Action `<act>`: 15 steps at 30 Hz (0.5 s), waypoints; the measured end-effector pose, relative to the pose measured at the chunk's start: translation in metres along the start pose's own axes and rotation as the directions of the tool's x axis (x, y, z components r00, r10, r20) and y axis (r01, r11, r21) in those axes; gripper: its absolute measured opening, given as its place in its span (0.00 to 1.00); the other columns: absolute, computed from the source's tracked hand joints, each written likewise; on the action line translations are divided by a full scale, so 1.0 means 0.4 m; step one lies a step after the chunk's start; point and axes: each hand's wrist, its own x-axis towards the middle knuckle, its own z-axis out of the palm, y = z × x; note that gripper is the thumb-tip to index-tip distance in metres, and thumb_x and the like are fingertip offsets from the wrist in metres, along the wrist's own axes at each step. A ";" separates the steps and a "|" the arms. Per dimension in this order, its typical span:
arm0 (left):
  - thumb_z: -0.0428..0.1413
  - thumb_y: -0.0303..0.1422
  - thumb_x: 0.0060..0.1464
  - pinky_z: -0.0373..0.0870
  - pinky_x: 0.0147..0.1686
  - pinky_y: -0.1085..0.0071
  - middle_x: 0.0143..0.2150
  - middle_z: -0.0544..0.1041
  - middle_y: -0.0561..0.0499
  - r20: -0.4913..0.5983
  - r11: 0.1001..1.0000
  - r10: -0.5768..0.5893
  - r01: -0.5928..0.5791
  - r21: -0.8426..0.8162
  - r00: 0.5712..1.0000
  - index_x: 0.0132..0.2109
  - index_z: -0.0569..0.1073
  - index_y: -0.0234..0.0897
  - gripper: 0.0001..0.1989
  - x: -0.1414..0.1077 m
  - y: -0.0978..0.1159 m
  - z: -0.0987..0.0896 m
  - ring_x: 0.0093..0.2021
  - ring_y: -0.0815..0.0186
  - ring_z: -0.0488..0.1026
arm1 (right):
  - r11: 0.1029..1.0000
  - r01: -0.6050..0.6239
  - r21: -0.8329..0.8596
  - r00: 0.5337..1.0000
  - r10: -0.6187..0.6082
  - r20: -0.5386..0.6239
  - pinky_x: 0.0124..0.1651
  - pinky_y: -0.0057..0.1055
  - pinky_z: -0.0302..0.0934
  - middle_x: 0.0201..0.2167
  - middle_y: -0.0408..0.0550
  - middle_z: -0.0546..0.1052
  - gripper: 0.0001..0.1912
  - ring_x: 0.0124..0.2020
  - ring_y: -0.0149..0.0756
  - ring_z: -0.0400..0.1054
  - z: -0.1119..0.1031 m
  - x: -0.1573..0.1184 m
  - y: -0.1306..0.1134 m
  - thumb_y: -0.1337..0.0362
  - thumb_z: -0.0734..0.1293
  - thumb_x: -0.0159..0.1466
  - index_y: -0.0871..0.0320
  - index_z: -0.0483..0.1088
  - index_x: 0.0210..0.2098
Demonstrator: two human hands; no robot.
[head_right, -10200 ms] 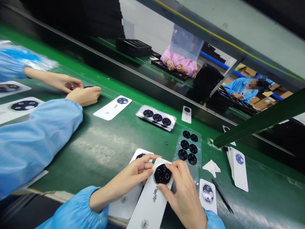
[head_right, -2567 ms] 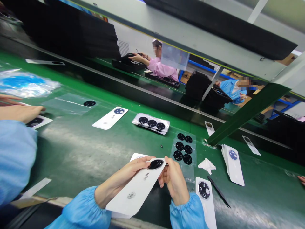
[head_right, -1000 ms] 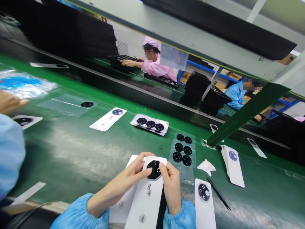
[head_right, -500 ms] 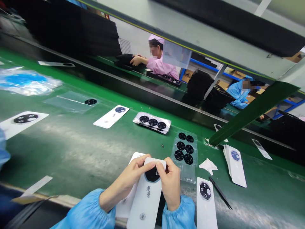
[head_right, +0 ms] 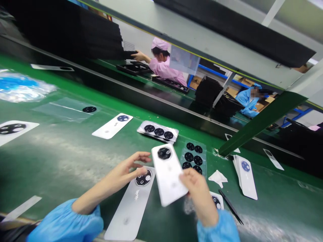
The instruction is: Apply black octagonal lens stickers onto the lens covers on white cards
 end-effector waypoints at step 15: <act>0.63 0.24 0.33 0.57 0.49 0.59 0.46 0.66 0.44 0.234 0.696 -0.106 -0.096 0.712 0.966 0.48 0.66 0.34 0.30 0.019 -0.006 -0.026 0.49 0.51 0.60 | 0.993 -0.071 -0.092 0.972 0.048 -0.230 0.44 0.41 0.67 0.48 0.50 0.71 0.16 0.44 0.38 0.69 -0.063 0.579 -0.136 0.60 0.64 0.66 0.60 0.66 0.51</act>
